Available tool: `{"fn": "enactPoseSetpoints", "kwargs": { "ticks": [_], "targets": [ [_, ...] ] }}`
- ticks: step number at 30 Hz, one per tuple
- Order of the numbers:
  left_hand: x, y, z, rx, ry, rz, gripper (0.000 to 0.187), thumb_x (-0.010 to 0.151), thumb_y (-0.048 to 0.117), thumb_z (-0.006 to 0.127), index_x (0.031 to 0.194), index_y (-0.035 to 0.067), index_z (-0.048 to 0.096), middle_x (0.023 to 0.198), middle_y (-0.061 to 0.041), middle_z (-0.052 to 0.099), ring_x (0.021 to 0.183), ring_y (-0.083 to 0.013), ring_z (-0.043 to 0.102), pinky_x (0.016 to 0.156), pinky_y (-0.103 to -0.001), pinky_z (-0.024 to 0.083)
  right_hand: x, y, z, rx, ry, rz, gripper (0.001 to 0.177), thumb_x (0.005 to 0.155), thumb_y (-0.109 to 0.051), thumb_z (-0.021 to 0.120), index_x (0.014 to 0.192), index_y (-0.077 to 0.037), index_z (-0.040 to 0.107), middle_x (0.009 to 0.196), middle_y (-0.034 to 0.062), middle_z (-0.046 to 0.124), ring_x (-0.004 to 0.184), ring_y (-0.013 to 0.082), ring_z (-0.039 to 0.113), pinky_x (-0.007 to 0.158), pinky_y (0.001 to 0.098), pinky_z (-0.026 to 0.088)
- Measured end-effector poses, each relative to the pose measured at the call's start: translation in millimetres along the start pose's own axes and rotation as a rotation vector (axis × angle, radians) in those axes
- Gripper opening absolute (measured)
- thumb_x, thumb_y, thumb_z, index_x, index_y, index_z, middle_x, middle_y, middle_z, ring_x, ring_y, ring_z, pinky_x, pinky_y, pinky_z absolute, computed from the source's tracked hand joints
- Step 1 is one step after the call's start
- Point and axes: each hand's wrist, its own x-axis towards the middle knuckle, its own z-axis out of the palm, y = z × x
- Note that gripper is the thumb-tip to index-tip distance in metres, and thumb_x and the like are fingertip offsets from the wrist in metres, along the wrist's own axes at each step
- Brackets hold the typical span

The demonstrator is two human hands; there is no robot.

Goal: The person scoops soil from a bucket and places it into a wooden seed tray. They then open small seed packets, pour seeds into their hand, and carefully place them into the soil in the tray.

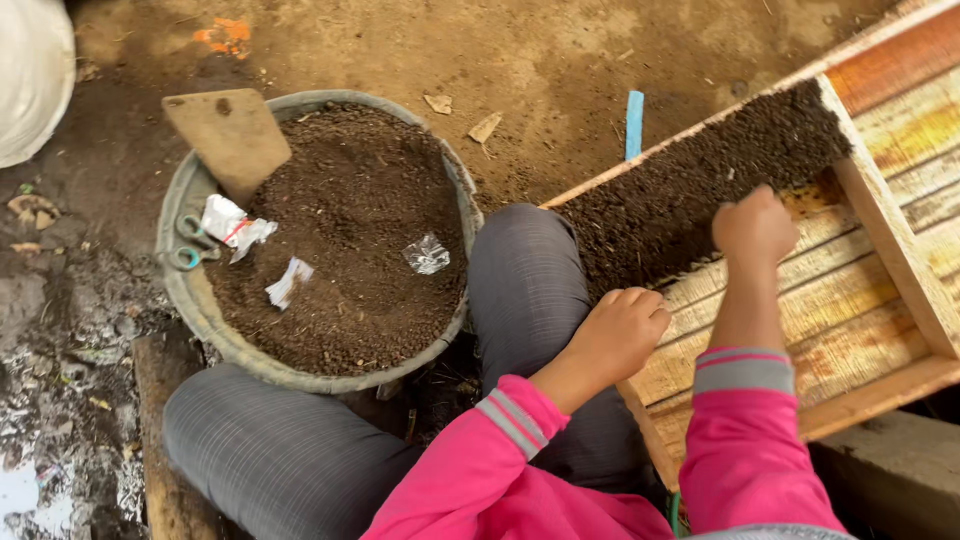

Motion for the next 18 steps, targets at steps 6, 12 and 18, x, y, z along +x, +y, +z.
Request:
{"fn": "enactPoseSetpoints", "kwargs": {
  "ticks": [6, 12, 18],
  "targets": [
    [-81.7, -51.8, -181.8, -0.464, 0.565, -0.252, 0.03, 0.104, 0.008, 0.042, 0.089, -0.004, 0.064, 0.09, -0.013, 0.056, 0.103, -0.0222, 0.06, 0.099, -0.033, 0.044, -144.9, -176.5, 62.6, 0.372, 0.508, -1.188, 0.018, 0.097, -0.011, 0.065, 0.11, -0.011, 0.077, 0.097, 0.0178, 0.071, 0.101, 0.0417, 0.068, 0.087, 0.0522, 0.056],
    [-215.3, -147.4, -234.0, 0.288, 0.724, -0.709, 0.03, 0.081, 0.002, 0.069, 0.11, 0.01, 0.062, 0.119, -0.013, 0.055, 0.113, -0.0398, 0.057, 0.092, -0.051, 0.048, -213.8, -274.5, 181.2, -0.407, -0.051, -1.233, 0.037, 0.098, -0.038, 0.063, 0.084, -0.003, 0.068, 0.075, 0.0157, 0.066, 0.075, 0.0322, 0.073, 0.066, 0.0416, 0.062],
    [-243.2, -161.5, -249.8, -0.068, 0.909, -1.031, 0.025, 0.099, 0.005, 0.067, 0.122, 0.011, 0.06, 0.129, -0.008, 0.052, 0.127, -0.0349, 0.056, 0.099, -0.048, 0.051, -208.5, -289.5, 212.0, -0.224, -0.419, -1.182, 0.031, 0.083, -0.031, 0.078, 0.106, -0.01, 0.078, 0.099, 0.0144, 0.076, 0.1, 0.0365, 0.074, 0.083, 0.049, 0.061]
  ]
}}
